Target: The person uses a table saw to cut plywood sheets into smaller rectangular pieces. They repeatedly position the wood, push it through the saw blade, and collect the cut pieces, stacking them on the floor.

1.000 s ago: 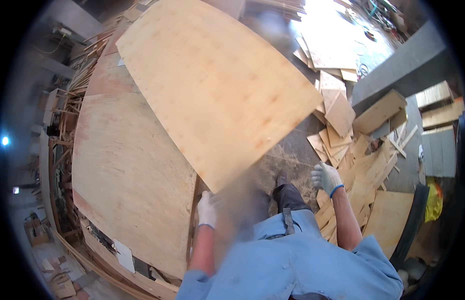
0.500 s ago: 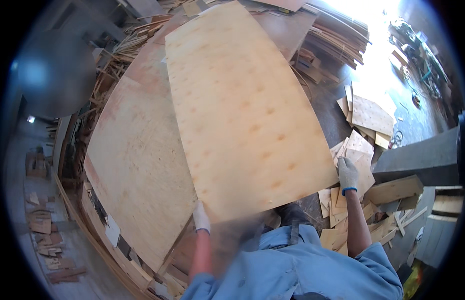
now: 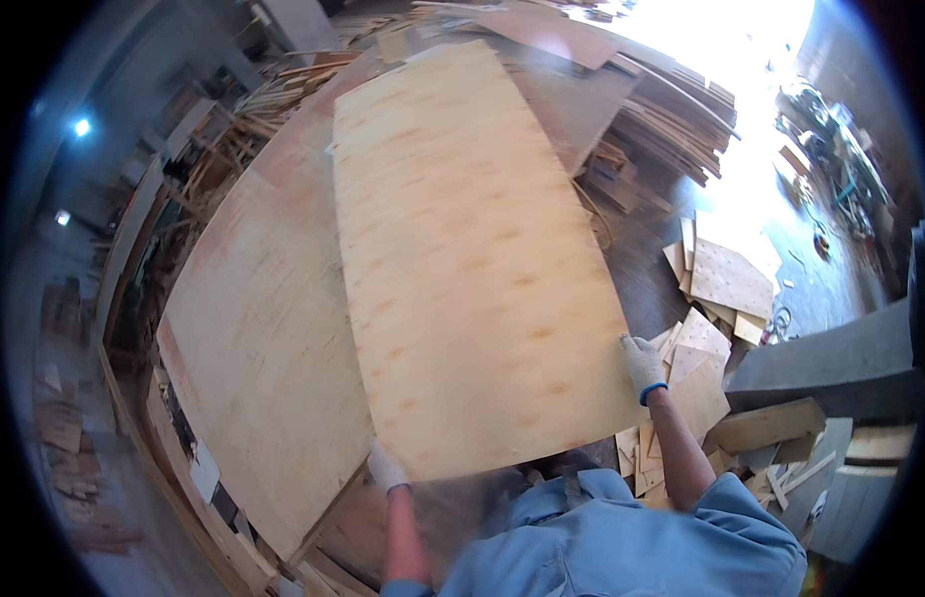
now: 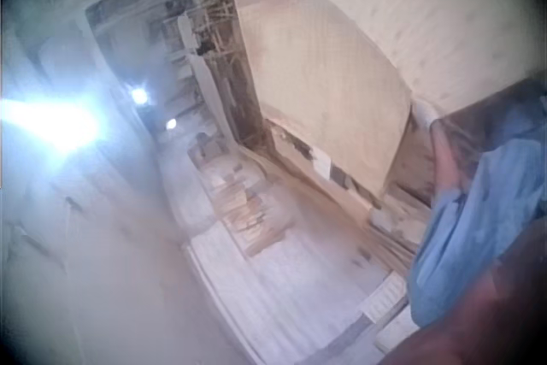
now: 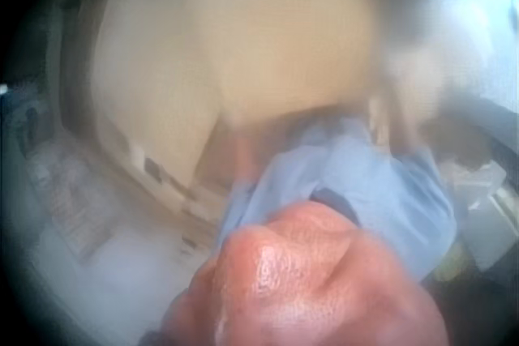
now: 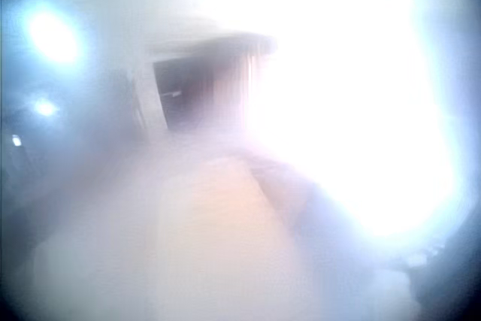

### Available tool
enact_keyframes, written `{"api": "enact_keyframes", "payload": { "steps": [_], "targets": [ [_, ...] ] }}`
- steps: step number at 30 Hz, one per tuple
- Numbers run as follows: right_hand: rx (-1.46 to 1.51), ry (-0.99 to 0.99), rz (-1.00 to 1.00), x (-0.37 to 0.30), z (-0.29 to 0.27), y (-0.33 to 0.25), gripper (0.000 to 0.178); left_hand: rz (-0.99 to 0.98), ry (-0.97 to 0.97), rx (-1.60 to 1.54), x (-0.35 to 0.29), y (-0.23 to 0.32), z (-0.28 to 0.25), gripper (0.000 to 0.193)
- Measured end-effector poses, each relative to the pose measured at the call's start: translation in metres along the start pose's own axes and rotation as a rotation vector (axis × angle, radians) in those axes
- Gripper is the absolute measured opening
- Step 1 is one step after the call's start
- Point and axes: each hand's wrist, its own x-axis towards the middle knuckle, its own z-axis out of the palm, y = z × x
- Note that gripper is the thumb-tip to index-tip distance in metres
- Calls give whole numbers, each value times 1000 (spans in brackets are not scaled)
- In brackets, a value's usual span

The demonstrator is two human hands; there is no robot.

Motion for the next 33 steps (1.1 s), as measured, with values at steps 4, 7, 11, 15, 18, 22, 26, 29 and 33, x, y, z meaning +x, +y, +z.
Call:
{"api": "enact_keyframes", "payload": {
  "steps": [4,7,11,15,18,22,26,29,33],
  "targets": [
    [-82,3,-11,13,3,5,42,-35,22,188,7,-16,2,72],
    [-65,19,-53,-13,-2,-30,42,-83,-48,168,4,-18,-4,71],
    [-311,53,-142,-54,-12,-82,40,115,-68,461,2,-6,-16,47],
    [-185,-2,-286,-59,-19,-82,38,336,-243,575,26,-41,-14,32],
    [-170,35,-302,-82,-9,-103,40,560,-52,494,30,-66,-20,29],
    [-159,91,-345,-151,-6,-146,42,421,-318,651,18,-28,-69,31],
    [-238,36,-348,-173,-22,-135,38,357,-127,122,-31,-109,-103,37],
    [-240,21,-395,-220,-3,-131,34,162,-126,-22,-60,-135,-142,35],
    [-214,-44,-388,-247,28,-119,28,-423,-129,-595,-91,-142,-204,38]
  ]
}}
